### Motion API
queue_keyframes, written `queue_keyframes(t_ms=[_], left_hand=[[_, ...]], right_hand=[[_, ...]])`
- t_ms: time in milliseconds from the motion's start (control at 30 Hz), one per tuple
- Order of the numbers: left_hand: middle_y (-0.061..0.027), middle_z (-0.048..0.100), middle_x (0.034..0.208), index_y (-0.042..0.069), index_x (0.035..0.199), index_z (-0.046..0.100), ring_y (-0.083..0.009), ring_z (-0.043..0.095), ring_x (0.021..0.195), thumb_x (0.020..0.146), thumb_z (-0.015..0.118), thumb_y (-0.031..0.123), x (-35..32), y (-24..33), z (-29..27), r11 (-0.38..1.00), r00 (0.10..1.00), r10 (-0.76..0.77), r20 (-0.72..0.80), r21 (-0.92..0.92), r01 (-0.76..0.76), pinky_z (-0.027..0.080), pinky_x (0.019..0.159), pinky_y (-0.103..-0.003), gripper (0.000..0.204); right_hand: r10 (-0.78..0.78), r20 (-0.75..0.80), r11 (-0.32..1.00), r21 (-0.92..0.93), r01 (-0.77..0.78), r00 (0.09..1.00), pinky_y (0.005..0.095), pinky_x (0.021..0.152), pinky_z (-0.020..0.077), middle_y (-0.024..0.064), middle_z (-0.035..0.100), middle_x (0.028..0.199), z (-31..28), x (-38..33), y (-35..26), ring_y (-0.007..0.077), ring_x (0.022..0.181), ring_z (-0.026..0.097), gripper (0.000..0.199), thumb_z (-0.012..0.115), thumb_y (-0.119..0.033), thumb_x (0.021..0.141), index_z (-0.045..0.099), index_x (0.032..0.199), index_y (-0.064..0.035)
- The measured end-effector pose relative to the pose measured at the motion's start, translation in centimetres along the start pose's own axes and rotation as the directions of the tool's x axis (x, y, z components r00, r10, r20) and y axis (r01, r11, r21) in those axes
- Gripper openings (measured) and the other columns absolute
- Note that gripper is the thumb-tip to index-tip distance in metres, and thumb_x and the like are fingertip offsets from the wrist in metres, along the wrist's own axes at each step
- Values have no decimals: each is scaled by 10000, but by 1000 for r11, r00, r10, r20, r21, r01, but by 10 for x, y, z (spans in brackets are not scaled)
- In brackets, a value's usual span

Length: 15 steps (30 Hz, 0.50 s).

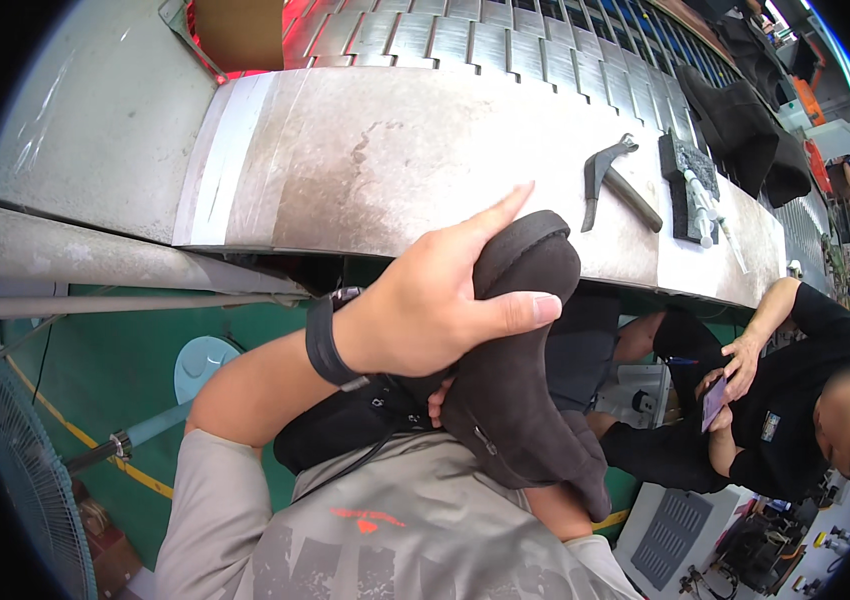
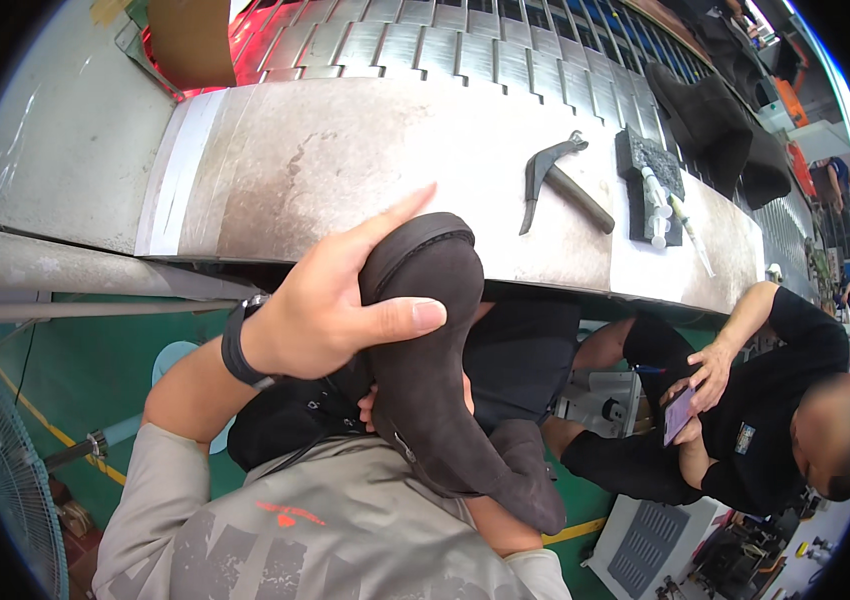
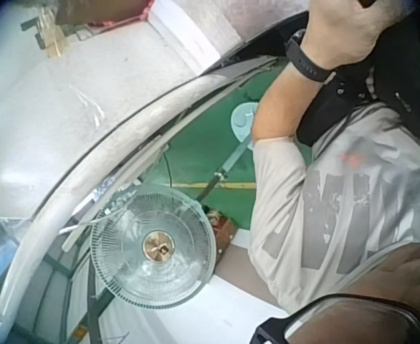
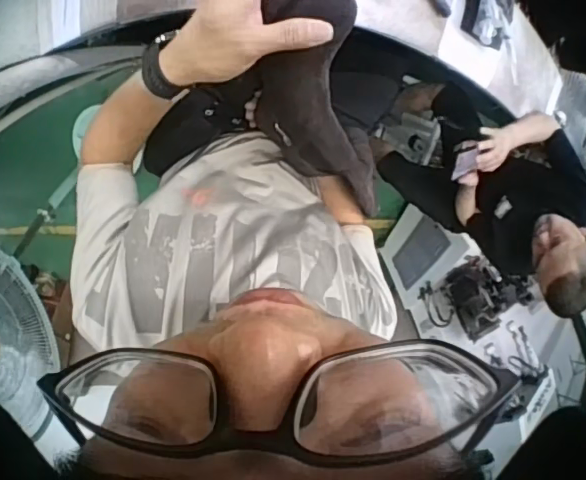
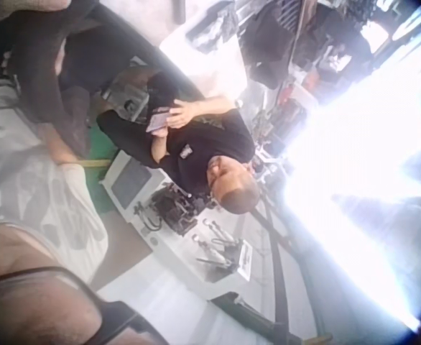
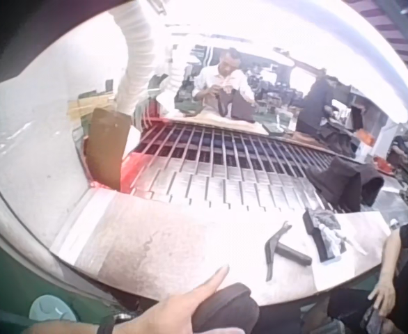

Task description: The person attaches outsoles to boot uppers by hand, pressing firmly along the edges around each shoe, and places the assembled boots onto a conveyor belt.

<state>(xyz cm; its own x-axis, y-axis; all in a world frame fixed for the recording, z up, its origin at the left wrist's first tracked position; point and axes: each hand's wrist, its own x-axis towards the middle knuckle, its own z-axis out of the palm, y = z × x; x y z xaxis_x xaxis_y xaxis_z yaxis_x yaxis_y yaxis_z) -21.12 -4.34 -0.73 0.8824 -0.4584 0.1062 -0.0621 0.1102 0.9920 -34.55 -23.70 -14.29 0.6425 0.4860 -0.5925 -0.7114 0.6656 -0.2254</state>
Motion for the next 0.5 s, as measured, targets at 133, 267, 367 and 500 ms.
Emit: queue_keyframes(t_ms=[133,267,367,500], left_hand=[[-302,736,1254,-104,1570,462,-337,751,1149,966,827,271,7,8,4,984,986,165,-23,72,-163,557,1041,-398,799],[-284,718,1335,-22,1564,511,-398,738,1194,982,809,287,17,29,1,790,984,126,128,586,-178,580,1029,-421,724],[-272,711,1377,-14,1579,504,-369,747,1211,943,854,246,21,24,4,779,980,138,146,595,-198,602,1016,-408,771],[-178,699,1452,47,1595,535,-226,723,1243,849,908,44,7,5,9,978,984,118,137,155,-139,627,1013,-368,834]], right_hand=[[8,115,1000,19,-10,993,584,895,624,386,704,1106,-3,5,-4,503,985,737,765,398,-524,1095,617,1238,194],[22,183,999,44,-30,983,529,921,585,289,708,1094,6,-6,-1,422,1026,709,553,478,-434,1122,649,1177,90],[-26,177,1000,1,26,984,503,911,581,235,712,1064,16,-16,-5,382,1002,702,435,541,-386,1120,664,1135,31],[-41,256,978,210,-15,966,486,873,607,233,724,1045,32,-27,-14,378,970,716,409,568,-374,1110,684,1102,19]])
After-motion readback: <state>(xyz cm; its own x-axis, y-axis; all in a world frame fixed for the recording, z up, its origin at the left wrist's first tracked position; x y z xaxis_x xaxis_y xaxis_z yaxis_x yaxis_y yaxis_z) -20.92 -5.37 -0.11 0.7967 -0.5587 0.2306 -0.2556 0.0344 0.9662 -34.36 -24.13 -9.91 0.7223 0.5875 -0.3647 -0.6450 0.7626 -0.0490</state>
